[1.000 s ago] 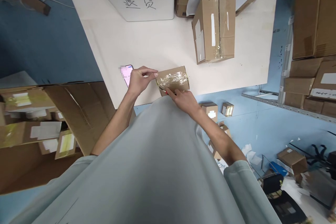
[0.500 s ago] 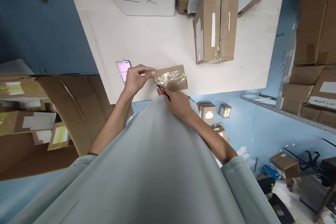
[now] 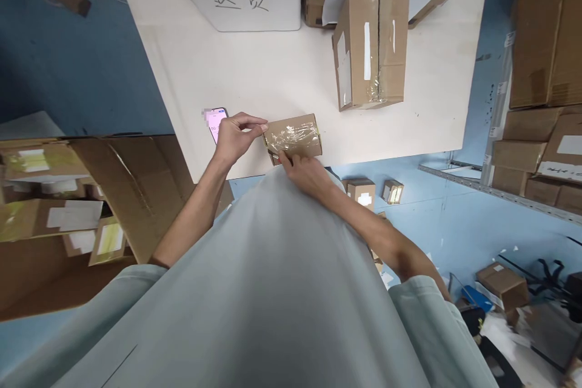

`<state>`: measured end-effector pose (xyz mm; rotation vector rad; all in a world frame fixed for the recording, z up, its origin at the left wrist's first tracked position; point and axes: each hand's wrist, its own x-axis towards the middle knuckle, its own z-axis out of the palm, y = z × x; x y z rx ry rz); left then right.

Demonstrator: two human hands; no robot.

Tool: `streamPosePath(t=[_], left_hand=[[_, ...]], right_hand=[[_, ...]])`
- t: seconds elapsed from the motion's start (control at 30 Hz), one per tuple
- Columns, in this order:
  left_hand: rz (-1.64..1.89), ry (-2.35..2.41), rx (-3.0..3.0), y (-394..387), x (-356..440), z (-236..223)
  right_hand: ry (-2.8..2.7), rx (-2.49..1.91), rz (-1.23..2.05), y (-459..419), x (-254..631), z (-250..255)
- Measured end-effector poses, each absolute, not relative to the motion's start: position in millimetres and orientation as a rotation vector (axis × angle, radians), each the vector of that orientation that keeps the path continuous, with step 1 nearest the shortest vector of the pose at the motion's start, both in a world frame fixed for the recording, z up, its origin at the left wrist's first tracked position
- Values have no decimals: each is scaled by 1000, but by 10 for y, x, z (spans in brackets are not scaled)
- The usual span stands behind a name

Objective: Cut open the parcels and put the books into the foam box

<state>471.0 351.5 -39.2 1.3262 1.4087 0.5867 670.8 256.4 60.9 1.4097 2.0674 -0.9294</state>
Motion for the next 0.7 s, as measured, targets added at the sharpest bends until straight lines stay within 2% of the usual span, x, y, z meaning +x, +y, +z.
streamPosePath(t=[0.17,0.27,0.53,0.7], left_hand=[[612,1378,1376,3472,4727,-443],[591,1360,1458,3471,4707,-450],[632,1267,1975,3284,4998,-222],[550,950,2226,3104,5459,-328]], right_hand=[[2297,1361,-862,2407,6955,321],[2294,1482,-827,2308,6932,247],[1945,2378,-857,1995,7143,445],[1731,2562,-871,2017,7320,557]])
